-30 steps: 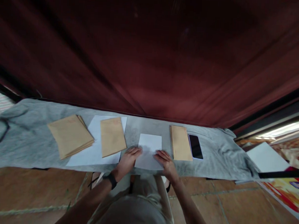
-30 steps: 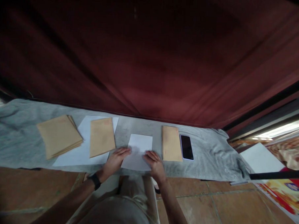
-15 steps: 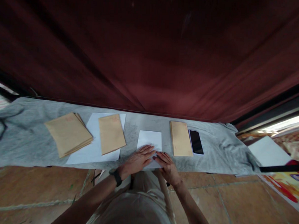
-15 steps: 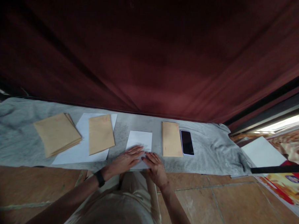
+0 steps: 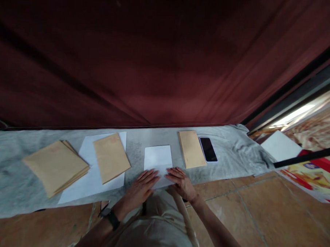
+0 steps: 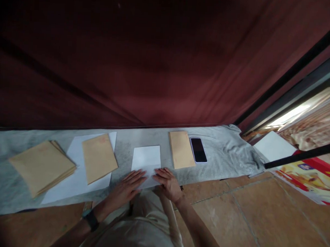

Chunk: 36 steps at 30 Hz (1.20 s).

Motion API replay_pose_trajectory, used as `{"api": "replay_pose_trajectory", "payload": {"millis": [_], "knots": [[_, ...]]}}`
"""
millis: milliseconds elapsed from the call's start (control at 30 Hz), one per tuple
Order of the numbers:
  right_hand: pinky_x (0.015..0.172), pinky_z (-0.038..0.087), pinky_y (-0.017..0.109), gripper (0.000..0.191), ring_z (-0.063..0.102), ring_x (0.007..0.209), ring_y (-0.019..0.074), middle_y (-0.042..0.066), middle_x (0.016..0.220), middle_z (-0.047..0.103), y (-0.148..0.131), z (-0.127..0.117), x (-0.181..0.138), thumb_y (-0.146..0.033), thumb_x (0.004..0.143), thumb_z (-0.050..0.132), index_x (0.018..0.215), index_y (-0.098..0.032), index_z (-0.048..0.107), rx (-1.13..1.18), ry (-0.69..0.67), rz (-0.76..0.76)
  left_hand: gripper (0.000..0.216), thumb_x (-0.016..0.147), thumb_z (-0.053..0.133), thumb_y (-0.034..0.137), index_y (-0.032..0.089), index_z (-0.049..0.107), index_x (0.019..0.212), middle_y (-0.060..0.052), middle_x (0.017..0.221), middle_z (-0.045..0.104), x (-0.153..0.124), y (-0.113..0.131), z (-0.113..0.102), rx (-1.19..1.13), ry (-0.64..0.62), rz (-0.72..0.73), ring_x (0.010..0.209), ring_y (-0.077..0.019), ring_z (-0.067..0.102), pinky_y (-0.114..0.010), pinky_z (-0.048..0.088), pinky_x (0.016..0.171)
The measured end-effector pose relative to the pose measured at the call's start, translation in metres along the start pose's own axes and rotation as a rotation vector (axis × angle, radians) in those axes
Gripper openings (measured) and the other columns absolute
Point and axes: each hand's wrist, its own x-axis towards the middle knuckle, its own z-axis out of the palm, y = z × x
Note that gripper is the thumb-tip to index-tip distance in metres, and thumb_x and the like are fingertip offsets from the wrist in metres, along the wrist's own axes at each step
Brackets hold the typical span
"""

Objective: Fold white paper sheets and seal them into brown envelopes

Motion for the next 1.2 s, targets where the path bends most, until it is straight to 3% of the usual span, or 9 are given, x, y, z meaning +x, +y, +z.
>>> {"api": "replay_pose_trajectory", "payload": {"millis": [100,300,500,633,767,933,1200], "knots": [[0.121,0.038,0.05,0.053,0.054,0.138,0.0233,0.006,0.148,0.059,0.001,-0.001,0.0,-0.008,0.084,0.064,0.133,-0.027,0.066,0.006,0.011,-0.003,0.055,0.088,0.056,0.006,0.03,0.062,0.138,-0.003,0.151,0.057,-0.003,-0.008,0.004,-0.058,0.034,-0.04,0.142,-0.0184,0.05,-0.043,0.041,0.12],[0.117,0.044,0.048,0.041,0.06,0.131,0.0219,0.005,0.137,0.067,0.007,0.0,0.001,-0.012,0.087,0.067,0.124,-0.027,0.072,0.046,0.09,-0.023,0.036,0.094,0.055,0.016,0.029,0.072,0.123,-0.003,0.137,0.068,-0.012,-0.019,0.002,-0.205,0.11,-0.104,0.131,-0.0185,0.06,-0.042,0.05,0.113],[0.117,0.044,0.048,0.05,0.058,0.132,0.0226,0.006,0.141,0.064,0.009,0.003,0.0,-0.004,0.085,0.058,0.128,-0.026,0.07,0.071,0.109,0.01,0.062,0.083,0.054,0.001,0.03,0.064,0.136,-0.001,0.148,0.059,-0.015,-0.017,-0.004,-0.154,0.073,-0.117,0.139,-0.0177,0.052,-0.043,0.044,0.118],[0.118,0.043,0.049,0.044,0.056,0.134,0.0236,0.006,0.145,0.061,0.008,-0.006,-0.001,-0.011,0.089,0.061,0.129,-0.027,0.07,0.064,0.036,-0.025,0.044,0.093,0.056,0.014,0.03,0.067,0.132,-0.002,0.148,0.06,-0.018,-0.017,-0.006,-0.147,0.051,-0.062,0.139,-0.0195,0.053,-0.045,0.044,0.118],[0.112,0.048,0.046,0.033,0.061,0.128,0.0227,0.006,0.137,0.067,0.009,-0.016,0.003,-0.018,0.096,0.059,0.124,-0.027,0.072,0.121,0.023,0.001,0.027,0.1,0.053,0.031,0.027,0.075,0.116,-0.005,0.128,0.072,-0.015,-0.018,0.0,-0.262,0.194,-0.129,0.123,-0.0201,0.064,-0.043,0.051,0.11],[0.105,0.051,0.041,0.026,0.067,0.118,0.0211,0.006,0.123,0.074,0.007,-0.016,0.017,-0.026,0.101,0.055,0.119,-0.025,0.074,0.239,0.087,0.086,0.029,0.098,0.055,0.043,0.023,0.077,0.103,-0.007,0.105,0.078,-0.004,-0.013,0.006,-0.398,0.405,-0.317,0.103,-0.0219,0.071,-0.039,0.058,0.097],[0.092,0.052,0.035,0.03,0.069,0.099,0.0209,0.008,0.102,0.076,-0.001,-0.003,0.024,-0.036,0.104,0.049,0.099,-0.021,0.075,0.178,0.221,0.204,0.037,0.097,0.05,0.051,0.021,0.073,0.1,-0.007,0.097,0.078,0.0,-0.013,0.0,-0.446,0.408,-0.457,0.09,-0.0217,0.072,-0.034,0.057,0.084]]}}
